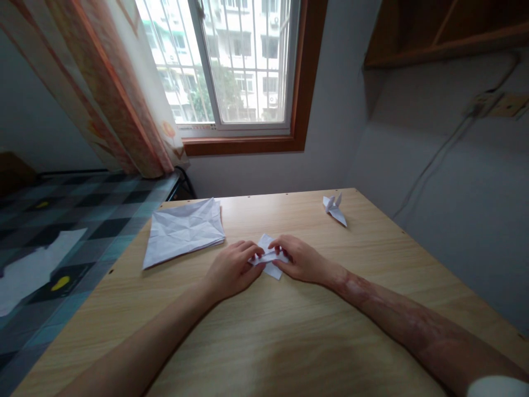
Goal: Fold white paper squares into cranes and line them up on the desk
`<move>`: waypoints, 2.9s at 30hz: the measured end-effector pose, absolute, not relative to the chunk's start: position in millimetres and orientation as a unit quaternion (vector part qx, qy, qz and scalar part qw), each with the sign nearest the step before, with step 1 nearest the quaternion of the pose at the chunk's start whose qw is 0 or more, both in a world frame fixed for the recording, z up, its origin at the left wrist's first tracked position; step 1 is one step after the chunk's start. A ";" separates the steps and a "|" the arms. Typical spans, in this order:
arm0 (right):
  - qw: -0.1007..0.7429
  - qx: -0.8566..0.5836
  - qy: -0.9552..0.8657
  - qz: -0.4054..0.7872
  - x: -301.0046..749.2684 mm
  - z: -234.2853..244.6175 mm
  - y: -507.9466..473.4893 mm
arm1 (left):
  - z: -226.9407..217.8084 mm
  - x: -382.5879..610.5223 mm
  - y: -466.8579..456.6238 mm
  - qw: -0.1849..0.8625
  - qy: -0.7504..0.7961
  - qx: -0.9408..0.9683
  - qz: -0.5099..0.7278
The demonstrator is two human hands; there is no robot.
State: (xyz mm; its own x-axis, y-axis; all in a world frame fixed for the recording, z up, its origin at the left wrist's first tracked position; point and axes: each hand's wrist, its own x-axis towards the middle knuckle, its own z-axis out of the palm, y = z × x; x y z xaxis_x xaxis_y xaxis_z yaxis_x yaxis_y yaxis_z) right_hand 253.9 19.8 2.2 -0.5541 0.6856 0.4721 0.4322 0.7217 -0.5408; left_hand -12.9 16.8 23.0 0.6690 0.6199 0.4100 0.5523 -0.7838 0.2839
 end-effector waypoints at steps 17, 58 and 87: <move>0.330 -0.321 -0.881 0.111 255.0 -0.3 22.9 | 21.2 -12.5 18.0 0.061 0.328 0.911 0.244; 0.338 -0.424 -0.838 0.059 256.5 -3.1 26.8 | 19.6 -14.6 19.9 0.060 0.350 0.910 0.216; 0.403 -0.307 -0.792 0.340 258.3 0.8 21.8 | 20.3 -14.1 19.4 0.068 0.371 0.902 0.212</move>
